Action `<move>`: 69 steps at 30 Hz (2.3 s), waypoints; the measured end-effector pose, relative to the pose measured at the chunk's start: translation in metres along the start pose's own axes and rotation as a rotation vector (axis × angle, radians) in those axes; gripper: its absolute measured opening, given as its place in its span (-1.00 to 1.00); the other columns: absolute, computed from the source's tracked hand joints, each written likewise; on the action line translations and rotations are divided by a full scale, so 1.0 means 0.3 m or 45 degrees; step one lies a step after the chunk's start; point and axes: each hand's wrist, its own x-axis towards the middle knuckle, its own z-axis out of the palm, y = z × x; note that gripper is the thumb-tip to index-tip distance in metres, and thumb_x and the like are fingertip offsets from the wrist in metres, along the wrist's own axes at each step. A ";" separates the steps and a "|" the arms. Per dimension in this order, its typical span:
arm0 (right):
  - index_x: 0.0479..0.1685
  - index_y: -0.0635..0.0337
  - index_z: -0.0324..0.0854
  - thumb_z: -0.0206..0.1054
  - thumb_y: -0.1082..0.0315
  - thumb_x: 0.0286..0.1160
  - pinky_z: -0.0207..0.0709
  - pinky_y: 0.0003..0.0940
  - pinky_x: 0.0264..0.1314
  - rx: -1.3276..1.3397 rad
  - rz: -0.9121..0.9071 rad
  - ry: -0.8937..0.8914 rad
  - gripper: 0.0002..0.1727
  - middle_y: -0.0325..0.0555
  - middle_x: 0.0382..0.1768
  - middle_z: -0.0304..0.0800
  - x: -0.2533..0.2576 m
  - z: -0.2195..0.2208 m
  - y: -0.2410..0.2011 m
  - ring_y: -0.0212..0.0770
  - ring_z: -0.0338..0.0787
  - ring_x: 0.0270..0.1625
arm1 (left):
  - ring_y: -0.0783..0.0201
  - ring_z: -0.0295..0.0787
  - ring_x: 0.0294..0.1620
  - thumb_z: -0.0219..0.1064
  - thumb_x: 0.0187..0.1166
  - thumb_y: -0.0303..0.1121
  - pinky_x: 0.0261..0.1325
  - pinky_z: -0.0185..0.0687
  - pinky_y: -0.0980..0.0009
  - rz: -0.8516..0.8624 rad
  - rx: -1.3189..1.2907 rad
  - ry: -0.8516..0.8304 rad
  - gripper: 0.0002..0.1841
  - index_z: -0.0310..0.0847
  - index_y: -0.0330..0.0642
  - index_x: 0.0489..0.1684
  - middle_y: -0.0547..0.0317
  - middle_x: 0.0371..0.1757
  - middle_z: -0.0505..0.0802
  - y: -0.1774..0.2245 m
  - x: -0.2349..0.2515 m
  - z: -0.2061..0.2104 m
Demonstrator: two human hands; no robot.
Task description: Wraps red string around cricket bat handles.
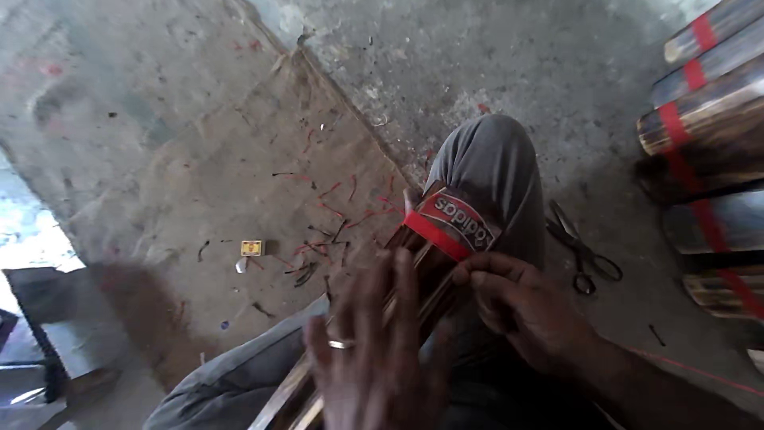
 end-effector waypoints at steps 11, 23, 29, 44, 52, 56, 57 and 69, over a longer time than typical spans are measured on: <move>0.05 0.05 0.78 0.28 0.24 0.68 0.25 -0.60 -0.64 0.265 0.068 0.140 -0.80 -0.26 -0.57 0.43 -0.110 -0.099 0.128 -0.47 0.33 -0.65 | 0.03 0.37 0.68 0.24 0.54 0.23 0.29 0.46 0.02 0.027 0.453 0.063 -0.19 0.08 0.42 0.88 0.26 0.81 0.36 0.052 -0.018 0.146; 0.04 0.08 0.75 0.23 0.26 0.73 0.32 -0.54 -0.57 0.229 0.054 -0.041 -0.79 -0.27 -0.61 0.38 -0.086 -0.064 0.092 -0.44 0.35 -0.63 | -0.10 0.60 0.38 0.43 0.27 0.25 -0.23 0.69 -0.14 0.045 0.037 -0.158 -0.11 0.11 0.84 0.75 0.20 0.57 0.56 -0.014 0.072 0.014; 0.01 0.06 0.78 0.22 0.30 0.74 0.35 -0.61 -0.54 0.215 -0.208 -0.194 -0.80 -0.27 -0.55 0.53 -0.089 0.010 -0.004 -0.52 0.41 -0.60 | 0.45 0.71 0.14 0.60 0.11 0.03 0.00 0.82 0.25 0.055 -0.917 -0.695 0.04 0.08 0.77 0.78 0.52 0.38 0.65 -0.119 0.119 -0.079; 0.11 -0.05 0.79 0.21 0.19 0.73 0.23 -0.55 -0.61 -0.119 -0.013 0.193 -0.75 -0.26 -0.62 0.34 -0.052 -0.062 0.109 -0.43 0.30 -0.65 | -0.25 0.06 0.84 0.30 0.47 0.18 0.24 0.43 -0.40 -0.140 0.246 0.024 -0.09 -0.06 0.44 0.91 0.05 0.94 0.01 0.022 -0.036 0.258; 0.05 0.00 0.79 0.23 0.23 0.71 0.21 -0.56 -0.62 -0.009 -0.022 0.184 -0.78 -0.27 -0.64 0.33 -0.088 -0.096 0.110 -0.45 0.29 -0.66 | -0.18 0.49 0.60 0.48 0.10 0.20 0.04 0.67 -0.21 -0.118 0.129 -0.109 0.07 0.03 0.56 0.86 0.02 0.87 0.21 -0.022 0.000 0.175; 0.01 -0.01 0.79 0.20 0.29 0.71 0.31 -0.59 -0.58 -0.027 -0.113 0.003 -0.78 -0.30 -0.62 0.42 -0.087 -0.050 0.042 -0.49 0.37 -0.64 | 0.10 0.81 0.24 0.61 -0.02 0.14 -0.07 0.80 -0.18 -0.123 -0.356 -0.503 0.19 -0.02 0.60 0.87 0.34 0.79 0.40 -0.079 0.017 0.019; 0.00 -0.01 0.79 0.19 0.29 0.72 0.31 -0.62 -0.58 -0.016 -0.146 -0.035 -0.78 -0.30 -0.59 0.46 -0.090 -0.032 0.023 -0.51 0.37 -0.63 | 0.21 0.81 0.21 0.65 -0.01 0.10 -0.01 0.82 -0.11 -0.149 -0.515 -0.662 0.20 -0.05 0.63 0.87 0.43 0.74 0.46 -0.093 0.025 -0.028; 0.15 0.01 0.75 0.17 0.20 0.76 0.30 -0.56 -0.59 0.021 -0.075 -0.017 -0.74 -0.20 -0.51 0.48 -0.019 0.012 0.002 -0.42 0.36 -0.61 | -0.12 0.40 0.69 0.36 0.48 0.23 0.46 0.38 -0.38 -0.005 -0.232 -0.124 -0.15 0.26 0.14 0.81 0.07 0.75 0.45 -0.084 -0.013 -0.059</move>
